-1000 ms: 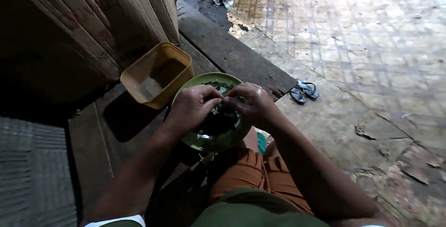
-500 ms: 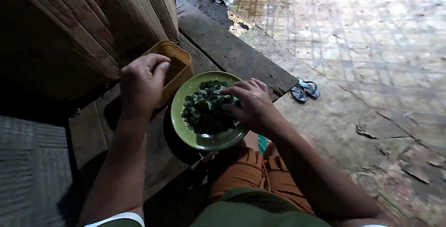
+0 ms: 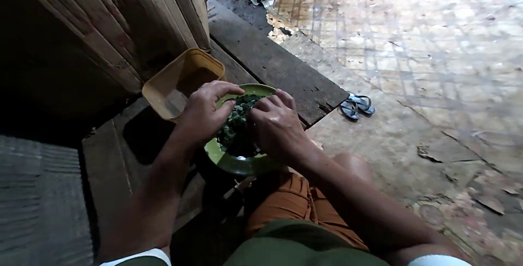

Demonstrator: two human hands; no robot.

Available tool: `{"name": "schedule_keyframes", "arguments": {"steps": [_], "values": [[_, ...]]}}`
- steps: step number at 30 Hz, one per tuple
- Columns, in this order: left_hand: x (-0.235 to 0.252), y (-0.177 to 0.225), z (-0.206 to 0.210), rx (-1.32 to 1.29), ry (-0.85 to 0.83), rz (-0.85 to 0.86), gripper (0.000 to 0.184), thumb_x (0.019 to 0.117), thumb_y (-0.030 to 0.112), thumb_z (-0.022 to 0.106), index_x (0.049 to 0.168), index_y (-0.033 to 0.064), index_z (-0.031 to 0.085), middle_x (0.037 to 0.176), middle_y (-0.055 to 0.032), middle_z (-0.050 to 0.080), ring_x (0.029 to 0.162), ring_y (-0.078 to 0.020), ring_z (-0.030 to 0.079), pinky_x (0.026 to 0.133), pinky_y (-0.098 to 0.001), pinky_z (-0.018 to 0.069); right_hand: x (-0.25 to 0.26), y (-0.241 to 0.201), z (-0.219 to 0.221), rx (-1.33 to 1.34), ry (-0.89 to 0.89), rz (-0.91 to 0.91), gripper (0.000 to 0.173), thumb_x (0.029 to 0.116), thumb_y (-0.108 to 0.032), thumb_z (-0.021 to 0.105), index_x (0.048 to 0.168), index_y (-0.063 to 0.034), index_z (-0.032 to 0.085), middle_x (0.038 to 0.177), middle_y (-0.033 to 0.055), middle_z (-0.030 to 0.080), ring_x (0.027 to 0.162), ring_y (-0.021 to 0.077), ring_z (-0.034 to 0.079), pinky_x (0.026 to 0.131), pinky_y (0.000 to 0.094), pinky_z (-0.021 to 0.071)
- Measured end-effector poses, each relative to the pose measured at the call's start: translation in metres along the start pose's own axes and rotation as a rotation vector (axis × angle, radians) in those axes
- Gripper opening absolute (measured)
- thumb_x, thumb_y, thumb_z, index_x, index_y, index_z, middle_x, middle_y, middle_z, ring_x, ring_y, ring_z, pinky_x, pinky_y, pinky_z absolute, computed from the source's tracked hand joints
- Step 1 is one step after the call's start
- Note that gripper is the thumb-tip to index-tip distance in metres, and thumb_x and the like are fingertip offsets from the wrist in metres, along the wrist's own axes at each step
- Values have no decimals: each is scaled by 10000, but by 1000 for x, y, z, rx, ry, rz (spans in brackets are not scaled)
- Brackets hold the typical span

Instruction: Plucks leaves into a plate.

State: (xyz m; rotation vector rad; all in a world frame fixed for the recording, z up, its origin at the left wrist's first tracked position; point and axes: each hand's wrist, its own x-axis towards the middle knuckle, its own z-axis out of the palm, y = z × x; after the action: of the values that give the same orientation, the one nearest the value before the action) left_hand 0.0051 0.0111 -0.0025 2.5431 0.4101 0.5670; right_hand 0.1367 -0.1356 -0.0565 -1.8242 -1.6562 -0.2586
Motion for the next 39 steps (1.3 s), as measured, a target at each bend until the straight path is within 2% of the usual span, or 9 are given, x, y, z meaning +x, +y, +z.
{"name": "schedule_keyframes", "arguments": {"steps": [5,8,10,14,21,25,32,33,39], "values": [[3,10,4,-412,-28,-179,259,1054,92,501,1233,78,687,1243,-8,696,1131,-40,640,995,-254,519,3,15,-23,318,-14,188,134,958,-158,673,1002,-69,763,966,91,710,980,260,661,987,563,444],[5,13,17,-759,-100,-239,307,1086,199,474,1295,37,630,1199,-28,710,1100,-93,670,997,-285,538,-1,20,-28,593,77,307,151,991,-203,662,1036,-76,731,982,10,694,906,67,653,825,289,552],[3,17,27,-879,-135,-256,265,1037,166,567,1260,42,638,1092,-2,725,991,-74,685,924,-262,562,-4,23,-22,790,124,341,121,989,-188,666,1046,-90,709,969,-31,699,886,16,653,798,222,558],[0,28,36,-958,-61,-315,132,962,-31,632,1080,30,629,894,-12,701,786,-86,710,770,-258,626,-9,22,-14,927,190,413,111,999,-178,650,1061,-95,689,929,-33,694,838,39,657,749,237,567],[-1,28,37,-851,-27,-294,95,939,-46,654,990,32,636,849,-6,686,764,-72,693,747,-244,618,-10,26,-17,726,140,345,167,996,-256,656,1065,-124,733,1024,-33,680,943,33,642,838,246,547],[-2,24,39,-731,-35,-222,107,930,-35,668,1020,22,660,871,-19,700,771,-62,685,733,-223,598,-8,25,-24,561,98,303,152,992,-226,661,973,-89,724,898,-12,676,825,32,633,756,236,529],[-2,20,32,-662,-63,-194,100,926,-17,678,1012,33,673,849,-13,698,744,-60,669,701,-212,581,-16,33,-19,749,180,401,142,1005,-217,647,998,-88,706,897,-38,681,807,4,631,738,214,539],[-2,20,31,-660,-59,-201,103,926,-22,677,1014,32,670,857,-13,697,751,-62,673,712,-214,587,-15,32,-21,782,187,443,137,1007,-210,643,1000,-83,696,870,-37,677,760,7,628,682,207,538],[-3,24,31,-530,-87,-183,226,936,130,733,1148,70,687,998,-4,730,852,-46,704,760,-219,600,-15,30,-19,854,208,470,134,1018,-197,623,1002,-84,694,834,-31,677,702,25,627,621,209,538]]}}
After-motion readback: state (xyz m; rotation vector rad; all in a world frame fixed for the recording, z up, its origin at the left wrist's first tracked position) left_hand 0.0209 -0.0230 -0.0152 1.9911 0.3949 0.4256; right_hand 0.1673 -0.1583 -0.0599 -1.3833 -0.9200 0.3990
